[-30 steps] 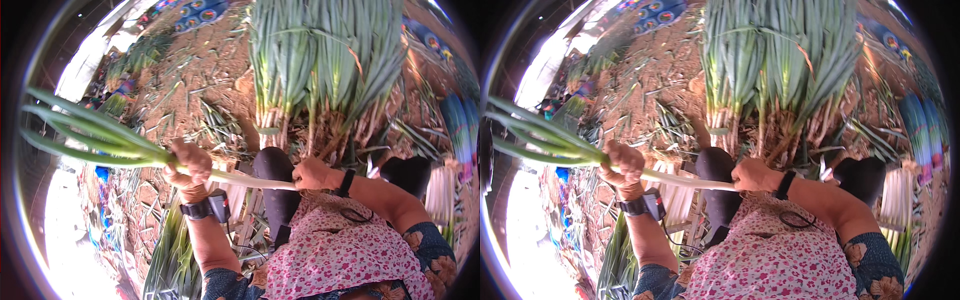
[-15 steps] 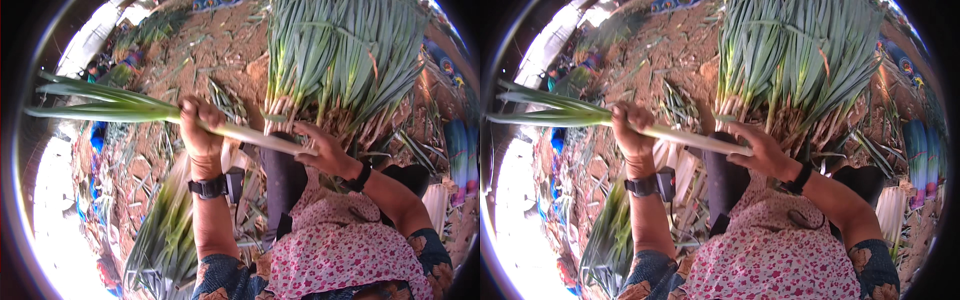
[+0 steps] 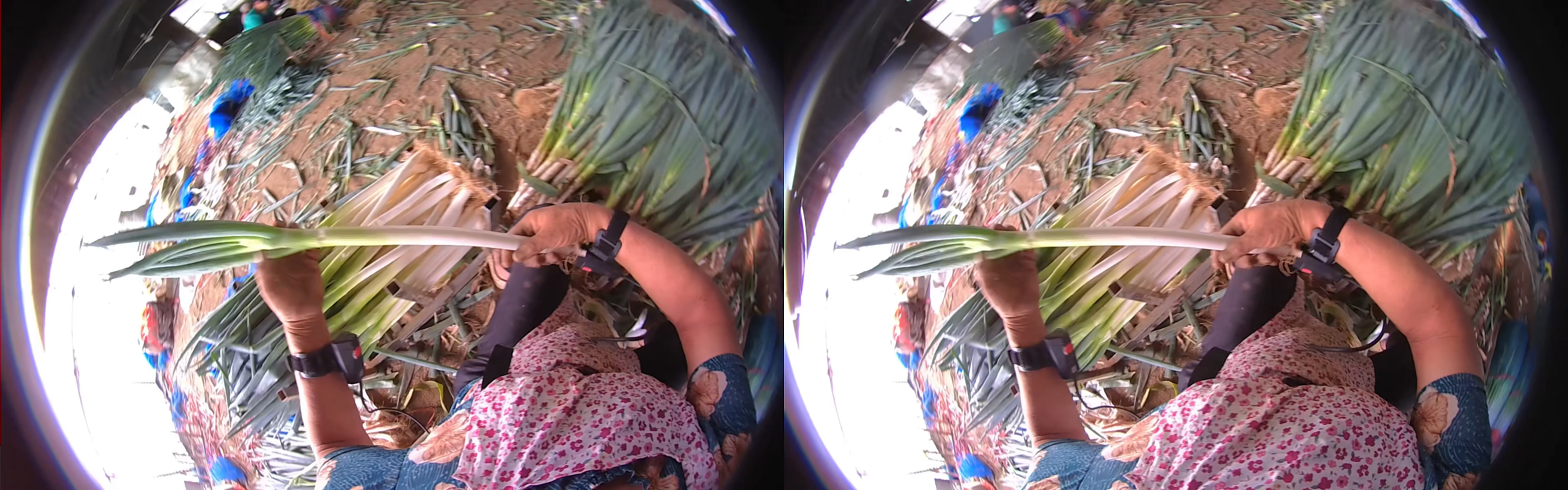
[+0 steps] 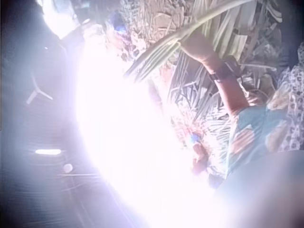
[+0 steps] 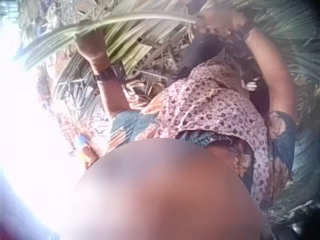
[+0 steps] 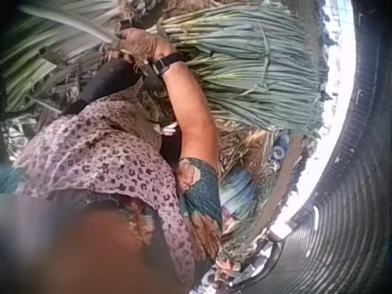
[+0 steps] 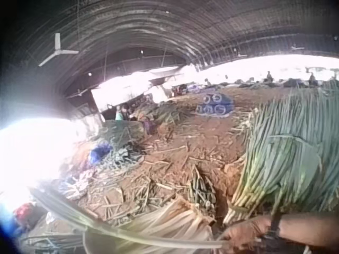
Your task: Cleaning and bundling leeks in a field or agricultural processing area.
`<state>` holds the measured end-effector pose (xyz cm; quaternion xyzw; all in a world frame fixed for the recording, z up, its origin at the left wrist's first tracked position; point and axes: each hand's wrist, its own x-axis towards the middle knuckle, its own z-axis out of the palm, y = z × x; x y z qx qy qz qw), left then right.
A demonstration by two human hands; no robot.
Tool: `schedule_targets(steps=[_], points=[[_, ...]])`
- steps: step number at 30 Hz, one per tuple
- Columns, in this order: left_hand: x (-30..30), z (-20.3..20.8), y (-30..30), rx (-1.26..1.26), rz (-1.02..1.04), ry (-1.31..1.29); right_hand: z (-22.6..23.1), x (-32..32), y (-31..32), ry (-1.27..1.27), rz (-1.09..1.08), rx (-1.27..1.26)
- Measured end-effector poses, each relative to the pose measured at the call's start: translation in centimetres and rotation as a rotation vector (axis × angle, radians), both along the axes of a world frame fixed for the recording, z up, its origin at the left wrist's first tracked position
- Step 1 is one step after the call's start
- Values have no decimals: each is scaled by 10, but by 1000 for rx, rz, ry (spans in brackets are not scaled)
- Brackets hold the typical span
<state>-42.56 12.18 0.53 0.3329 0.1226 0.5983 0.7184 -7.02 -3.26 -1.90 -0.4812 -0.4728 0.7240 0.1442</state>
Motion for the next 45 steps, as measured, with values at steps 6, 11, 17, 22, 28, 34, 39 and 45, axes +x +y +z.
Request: schedule_targets(steps=[6, 11, 17, 22, 28, 34, 39, 45], points=[[-48, -31, -27, -163, 67, 118, -10, 2, 45, -227, 39, 156], [-67, -49, -42, -284, 240, 183, -10, -7, 80, -401, 93, 264], [-2, -53, -73, -301, 188, 55, -15, -31, 68, -318, 141, 582], [18, -69, -82, -180, 135, 143, -7, -31, 47, -444, 98, 675], [-51, -65, -92, -234, -40, 614, -6, -16, 21, -373, 96, 593], [-135, -156, -171, 607, -970, 1901, -14, -10, 17, -371, 11, 687], [-83, -115, -156, -211, 72, 1102, -19, -15, 12, -463, 31, 690], [-28, -3, -96, 1192, 553, 1828, -17, -7, 10, -579, 24, 841]])
